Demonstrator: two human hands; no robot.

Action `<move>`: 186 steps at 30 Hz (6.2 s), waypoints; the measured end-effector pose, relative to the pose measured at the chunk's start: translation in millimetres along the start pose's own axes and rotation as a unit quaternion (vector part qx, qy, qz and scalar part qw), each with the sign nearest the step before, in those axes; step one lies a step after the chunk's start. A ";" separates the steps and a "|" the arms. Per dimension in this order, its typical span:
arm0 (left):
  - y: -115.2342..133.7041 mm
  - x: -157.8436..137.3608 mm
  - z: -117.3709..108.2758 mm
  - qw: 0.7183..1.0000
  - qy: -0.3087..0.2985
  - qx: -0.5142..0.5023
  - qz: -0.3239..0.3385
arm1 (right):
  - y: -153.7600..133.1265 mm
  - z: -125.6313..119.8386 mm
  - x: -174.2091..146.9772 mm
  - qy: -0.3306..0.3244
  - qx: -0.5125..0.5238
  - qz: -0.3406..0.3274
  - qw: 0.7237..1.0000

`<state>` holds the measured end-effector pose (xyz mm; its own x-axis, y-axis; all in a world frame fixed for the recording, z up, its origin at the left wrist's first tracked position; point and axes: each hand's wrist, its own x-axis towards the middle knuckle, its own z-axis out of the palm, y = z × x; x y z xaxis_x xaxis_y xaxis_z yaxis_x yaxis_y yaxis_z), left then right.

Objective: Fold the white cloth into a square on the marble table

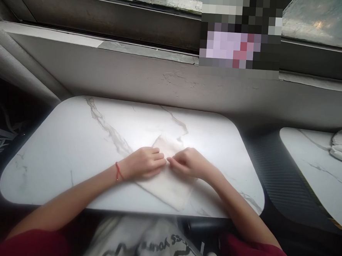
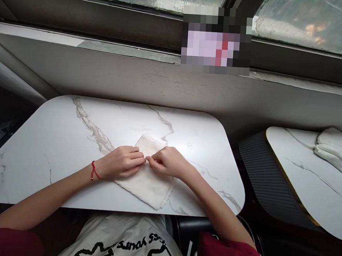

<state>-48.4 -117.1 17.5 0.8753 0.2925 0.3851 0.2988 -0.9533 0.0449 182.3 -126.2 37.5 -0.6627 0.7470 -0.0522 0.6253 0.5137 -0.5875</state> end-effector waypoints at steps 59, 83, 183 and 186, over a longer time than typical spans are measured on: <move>-55.2 165.0 91.9 0.978 -0.082 0.044 -0.187 | 94.9 -69.0 -25.9 0.141 -0.254 0.352 0.890; 3.2 118.0 -15.8 0.884 -0.408 -0.094 -0.208 | 10.5 -62.2 -33.8 -0.164 0.118 0.104 0.974; -52.7 55.5 -15.1 0.904 -0.264 0.084 -0.327 | 54.4 31.4 41.4 0.163 -0.298 -0.040 0.940; -65.7 41.3 -6.7 0.906 -0.231 0.080 -0.345 | 53.1 28.1 64.2 0.144 -0.315 -0.024 0.938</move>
<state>-34.4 -42.9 36.6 0.5147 0.8500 -0.1122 0.8541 -0.5198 -0.0201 161.4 -62.8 -19.7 -0.6147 0.7529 0.2350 0.7767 0.6297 0.0143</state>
